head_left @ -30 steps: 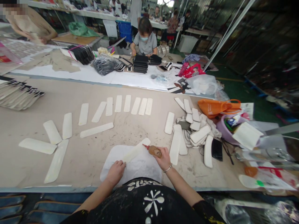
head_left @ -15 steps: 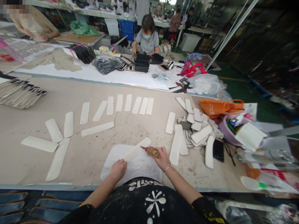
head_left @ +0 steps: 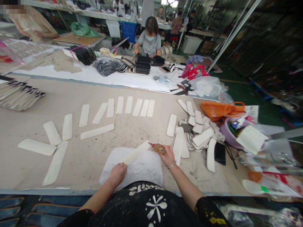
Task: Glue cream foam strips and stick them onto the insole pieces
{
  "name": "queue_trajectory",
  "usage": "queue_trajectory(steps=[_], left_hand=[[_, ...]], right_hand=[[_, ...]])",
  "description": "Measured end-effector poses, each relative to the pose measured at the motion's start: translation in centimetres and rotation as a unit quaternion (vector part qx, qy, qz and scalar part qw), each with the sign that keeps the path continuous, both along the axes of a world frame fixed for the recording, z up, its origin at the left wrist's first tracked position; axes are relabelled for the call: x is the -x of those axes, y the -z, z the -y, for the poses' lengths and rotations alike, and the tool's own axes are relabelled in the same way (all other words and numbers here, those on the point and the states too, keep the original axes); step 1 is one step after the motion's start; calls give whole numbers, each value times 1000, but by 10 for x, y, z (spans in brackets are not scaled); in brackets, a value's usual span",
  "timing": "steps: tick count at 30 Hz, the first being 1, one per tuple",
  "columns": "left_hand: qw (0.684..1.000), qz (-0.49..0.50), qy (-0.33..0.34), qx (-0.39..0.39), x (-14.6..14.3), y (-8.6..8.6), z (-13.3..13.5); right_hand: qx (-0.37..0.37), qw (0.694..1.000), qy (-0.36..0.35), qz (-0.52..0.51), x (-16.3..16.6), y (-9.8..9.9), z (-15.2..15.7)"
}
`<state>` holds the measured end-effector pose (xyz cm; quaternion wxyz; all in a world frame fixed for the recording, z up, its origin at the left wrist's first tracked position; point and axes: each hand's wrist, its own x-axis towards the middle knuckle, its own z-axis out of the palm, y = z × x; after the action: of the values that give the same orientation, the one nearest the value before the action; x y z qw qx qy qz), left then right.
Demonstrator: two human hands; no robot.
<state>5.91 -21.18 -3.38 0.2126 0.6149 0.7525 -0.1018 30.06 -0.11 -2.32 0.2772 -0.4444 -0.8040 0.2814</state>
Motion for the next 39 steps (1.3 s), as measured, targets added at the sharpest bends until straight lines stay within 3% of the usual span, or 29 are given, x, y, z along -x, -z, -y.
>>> queue_trajectory(steps=[5, 11, 19, 24, 33, 39], left_hand=[[1000, 3, 2, -15, 1, 5, 2], [999, 15, 2, -30, 4, 12, 6], [998, 33, -17, -42, 7, 12, 14], [997, 38, -26, -56, 8, 12, 16], [997, 44, -33, -59, 6, 13, 16], [998, 40, -31, -48, 4, 10, 13]], right_hand=[[13, 1000, 26, -9, -14, 2, 15], [23, 999, -20, -17, -12, 0, 45], [58, 990, -118, -52, 21, -16, 77], [74, 977, -194, -51, 51, -13, 86], [82, 973, -216, -26, 53, -6, 96], [79, 983, -167, -22, 32, -11, 89]])
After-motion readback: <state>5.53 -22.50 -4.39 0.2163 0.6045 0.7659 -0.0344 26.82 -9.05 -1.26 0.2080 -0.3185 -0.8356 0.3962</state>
